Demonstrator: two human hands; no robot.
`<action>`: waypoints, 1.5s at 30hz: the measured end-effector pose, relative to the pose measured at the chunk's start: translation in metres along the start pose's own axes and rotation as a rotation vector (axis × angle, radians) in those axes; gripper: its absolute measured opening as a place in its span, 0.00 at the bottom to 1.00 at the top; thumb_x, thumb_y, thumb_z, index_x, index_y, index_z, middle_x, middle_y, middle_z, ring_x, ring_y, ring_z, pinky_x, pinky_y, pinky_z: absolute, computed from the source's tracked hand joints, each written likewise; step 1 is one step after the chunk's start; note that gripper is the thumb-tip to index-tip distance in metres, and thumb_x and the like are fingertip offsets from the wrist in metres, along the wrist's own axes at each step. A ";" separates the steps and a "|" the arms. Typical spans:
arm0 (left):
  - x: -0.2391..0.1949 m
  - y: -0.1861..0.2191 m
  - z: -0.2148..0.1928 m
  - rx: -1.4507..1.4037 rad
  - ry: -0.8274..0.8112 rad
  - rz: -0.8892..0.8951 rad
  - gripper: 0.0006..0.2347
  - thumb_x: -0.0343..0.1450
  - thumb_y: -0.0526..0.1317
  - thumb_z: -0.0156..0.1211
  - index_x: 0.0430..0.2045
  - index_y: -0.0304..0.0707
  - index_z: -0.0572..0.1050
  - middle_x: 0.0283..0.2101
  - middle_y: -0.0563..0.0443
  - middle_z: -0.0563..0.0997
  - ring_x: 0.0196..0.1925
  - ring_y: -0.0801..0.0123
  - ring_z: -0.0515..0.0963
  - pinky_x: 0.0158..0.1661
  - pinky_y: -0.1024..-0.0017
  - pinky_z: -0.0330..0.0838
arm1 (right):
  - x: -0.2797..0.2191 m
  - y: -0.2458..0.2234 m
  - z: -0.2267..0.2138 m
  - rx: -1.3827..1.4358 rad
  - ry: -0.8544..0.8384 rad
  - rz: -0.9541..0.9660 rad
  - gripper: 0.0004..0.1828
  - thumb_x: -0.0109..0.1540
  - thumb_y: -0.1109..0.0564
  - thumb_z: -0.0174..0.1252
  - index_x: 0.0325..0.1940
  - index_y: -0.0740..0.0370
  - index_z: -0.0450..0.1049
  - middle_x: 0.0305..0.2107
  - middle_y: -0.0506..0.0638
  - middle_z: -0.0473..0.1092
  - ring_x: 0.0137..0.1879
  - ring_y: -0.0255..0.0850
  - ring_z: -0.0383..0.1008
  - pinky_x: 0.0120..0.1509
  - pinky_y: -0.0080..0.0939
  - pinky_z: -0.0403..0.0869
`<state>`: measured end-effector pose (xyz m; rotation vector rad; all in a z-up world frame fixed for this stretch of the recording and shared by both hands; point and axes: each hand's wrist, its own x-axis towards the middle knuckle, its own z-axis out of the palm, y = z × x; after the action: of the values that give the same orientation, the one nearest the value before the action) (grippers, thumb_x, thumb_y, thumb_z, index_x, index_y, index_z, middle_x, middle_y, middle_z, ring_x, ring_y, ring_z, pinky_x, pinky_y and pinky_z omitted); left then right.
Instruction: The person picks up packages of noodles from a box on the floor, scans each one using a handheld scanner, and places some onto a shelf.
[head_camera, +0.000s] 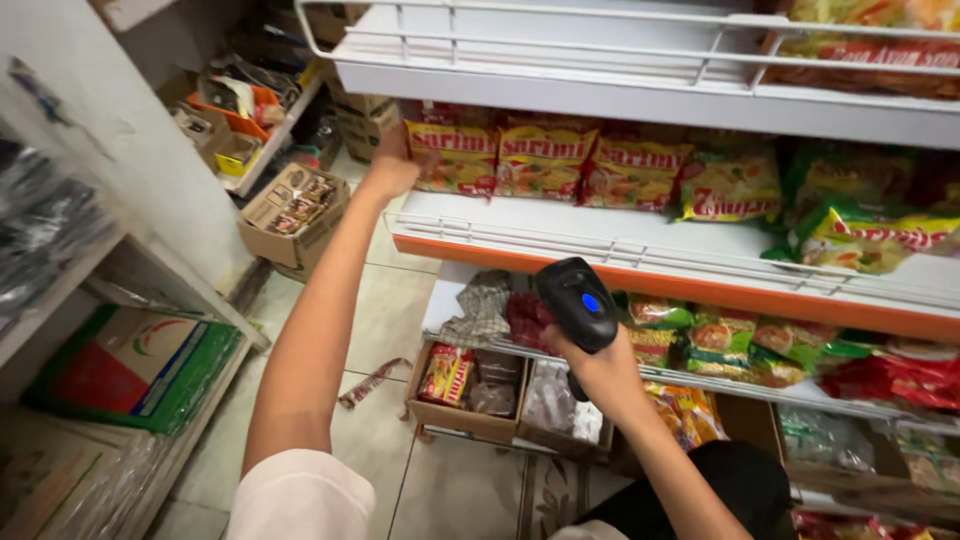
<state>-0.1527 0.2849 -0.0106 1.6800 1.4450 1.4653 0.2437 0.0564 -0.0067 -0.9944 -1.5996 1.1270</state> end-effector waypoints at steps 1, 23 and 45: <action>0.000 0.000 0.000 0.110 0.014 0.057 0.18 0.69 0.35 0.68 0.52 0.30 0.73 0.45 0.42 0.85 0.45 0.59 0.84 0.45 0.62 0.78 | 0.002 -0.001 0.001 -0.007 -0.003 0.033 0.10 0.58 0.61 0.67 0.43 0.65 0.77 0.30 0.46 0.76 0.37 0.32 0.74 0.43 0.37 0.74; -0.264 0.252 0.433 -0.417 -0.545 0.273 0.11 0.75 0.37 0.57 0.51 0.39 0.72 0.53 0.42 0.72 0.57 0.51 0.75 0.60 0.61 0.70 | -0.150 0.072 -0.223 -0.033 0.703 0.273 0.14 0.58 0.62 0.64 0.48 0.63 0.76 0.34 0.45 0.76 0.38 0.34 0.75 0.45 0.39 0.76; -0.566 0.136 0.885 -0.287 -1.182 0.036 0.05 0.70 0.39 0.60 0.33 0.38 0.80 0.35 0.46 0.86 0.37 0.60 0.86 0.40 0.64 0.78 | -0.466 0.222 -0.479 -0.583 1.035 0.805 0.23 0.53 0.56 0.70 0.51 0.63 0.76 0.38 0.62 0.78 0.46 0.52 0.79 0.51 0.50 0.74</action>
<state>0.7809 -0.0326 -0.3974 1.8296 0.5111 0.4091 0.8480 -0.2165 -0.2437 -2.2568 -0.6287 0.3788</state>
